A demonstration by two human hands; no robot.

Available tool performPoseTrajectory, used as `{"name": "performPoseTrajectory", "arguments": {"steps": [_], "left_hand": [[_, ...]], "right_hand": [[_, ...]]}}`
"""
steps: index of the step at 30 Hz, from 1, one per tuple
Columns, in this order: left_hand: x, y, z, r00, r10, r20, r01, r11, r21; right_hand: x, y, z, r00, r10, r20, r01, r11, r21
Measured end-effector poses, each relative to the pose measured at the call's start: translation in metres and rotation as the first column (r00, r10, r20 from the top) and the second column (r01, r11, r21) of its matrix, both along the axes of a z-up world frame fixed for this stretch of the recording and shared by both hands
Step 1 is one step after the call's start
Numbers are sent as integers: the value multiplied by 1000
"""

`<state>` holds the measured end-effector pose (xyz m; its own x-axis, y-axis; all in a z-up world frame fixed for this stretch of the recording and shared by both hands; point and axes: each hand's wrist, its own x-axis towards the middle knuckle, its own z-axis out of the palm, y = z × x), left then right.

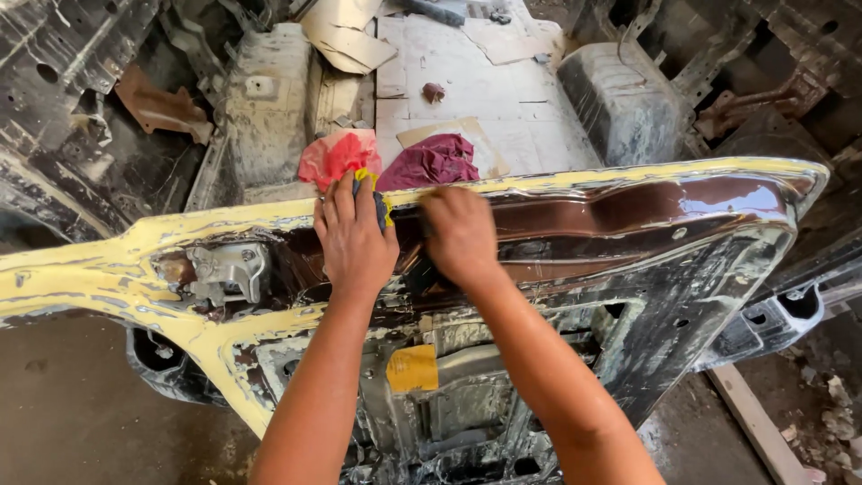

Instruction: The person sands a car door frame with a sanding block and a yellow sponge, focusing on the edges and inner surfaces. They periodically dip the sponge into a bucket of water to clean it before resuming sanding.

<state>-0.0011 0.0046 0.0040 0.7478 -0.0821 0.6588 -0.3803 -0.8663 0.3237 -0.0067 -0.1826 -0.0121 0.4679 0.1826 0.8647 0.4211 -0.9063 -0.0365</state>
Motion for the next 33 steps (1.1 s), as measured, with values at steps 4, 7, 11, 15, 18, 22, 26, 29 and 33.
{"name": "performPoseTrajectory", "arguments": {"steps": [4,7,11,15,18,22,26,29,33], "left_hand": [[0,1,-2,1000,-20,-1,20,1000,9],[2,-1,-4,1000,-2,12,2,1000,5],[-1,-3,3,1000,-1,-1,1,1000,-3],[2,1,-7,1000,-10,24,10,1000,-1],[0,3,-5,1000,-24,-7,25,999,22],[1,-1,-2,1000,-13,-20,13,1000,15],[0,-2,0,999,0,-44,1,1000,10],[3,0,-9,1000,-4,8,4,1000,10],[1,4,-6,1000,-24,10,23,999,31]], "right_hand": [[-14,-3,20,990,96,-105,-103,993,-66],[-22,-50,19,998,-24,-61,21,998,-60],[-15,-58,10,976,-215,-35,217,975,55],[-3,17,10,998,29,-55,-29,999,16],[-11,16,22,984,144,-103,-149,988,-41],[-21,-50,19,996,-5,-88,2,999,-32],[-24,-55,16,972,-200,-126,213,972,98],[-4,1,-1,999,15,-48,-12,998,59],[-12,19,22,974,192,-124,-200,978,-61]]}}
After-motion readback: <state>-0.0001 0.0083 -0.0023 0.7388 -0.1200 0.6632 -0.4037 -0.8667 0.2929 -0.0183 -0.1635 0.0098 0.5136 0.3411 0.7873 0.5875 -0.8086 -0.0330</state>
